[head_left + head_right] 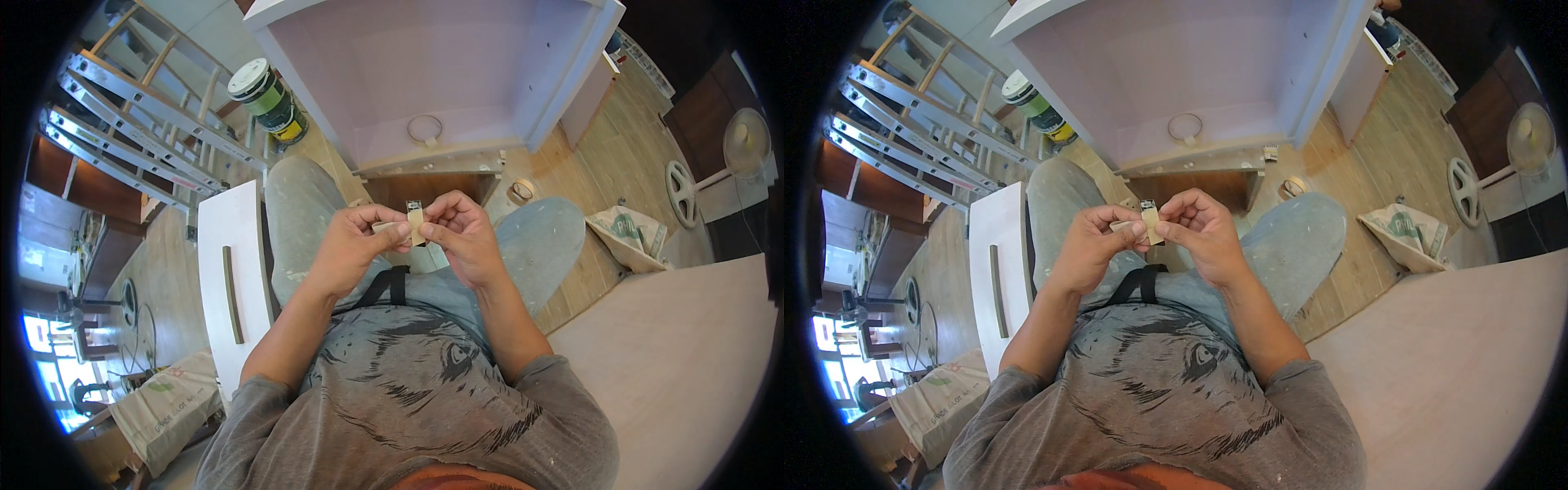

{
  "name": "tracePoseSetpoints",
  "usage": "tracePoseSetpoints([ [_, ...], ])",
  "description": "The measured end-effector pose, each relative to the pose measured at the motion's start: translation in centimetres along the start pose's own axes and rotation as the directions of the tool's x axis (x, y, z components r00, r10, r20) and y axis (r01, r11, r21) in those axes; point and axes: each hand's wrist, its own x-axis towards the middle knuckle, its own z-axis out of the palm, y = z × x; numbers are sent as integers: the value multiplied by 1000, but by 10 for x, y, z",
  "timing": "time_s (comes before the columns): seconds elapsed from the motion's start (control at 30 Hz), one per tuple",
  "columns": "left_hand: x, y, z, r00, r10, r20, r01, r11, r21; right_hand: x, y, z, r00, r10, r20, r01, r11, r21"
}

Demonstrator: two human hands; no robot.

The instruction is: The person sits on the floor and applies masking tape to the edges of a white cabinet. They then handle a small metal hinge, wrapping it with tape and adjusting it by hand.

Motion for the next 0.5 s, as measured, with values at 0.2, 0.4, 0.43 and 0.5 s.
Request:
tracePoseSetpoints([
  [0.2, 3, -10, 7, 970, 67, -233, -53, 996, 65, -1, 6, 17, 969, -244, -33, 194, 839, -509],
  [0.4, 2, -11, 7, 969, 62, -238, -49, 997, 60, -4, 3, 22, 976, -216, -13, 172, 809, -562],
  [0.43, 2, -11, 6, 971, 57, -230, -45, 997, 59, -4, 3, 20, 979, -205, -14, 163, 818, -552],
  [0.5, 3, -12, 3, 975, 48, -216, -36, 998, 58, -4, 2, 20, 985, -174, -21, 136, 833, -537],
])
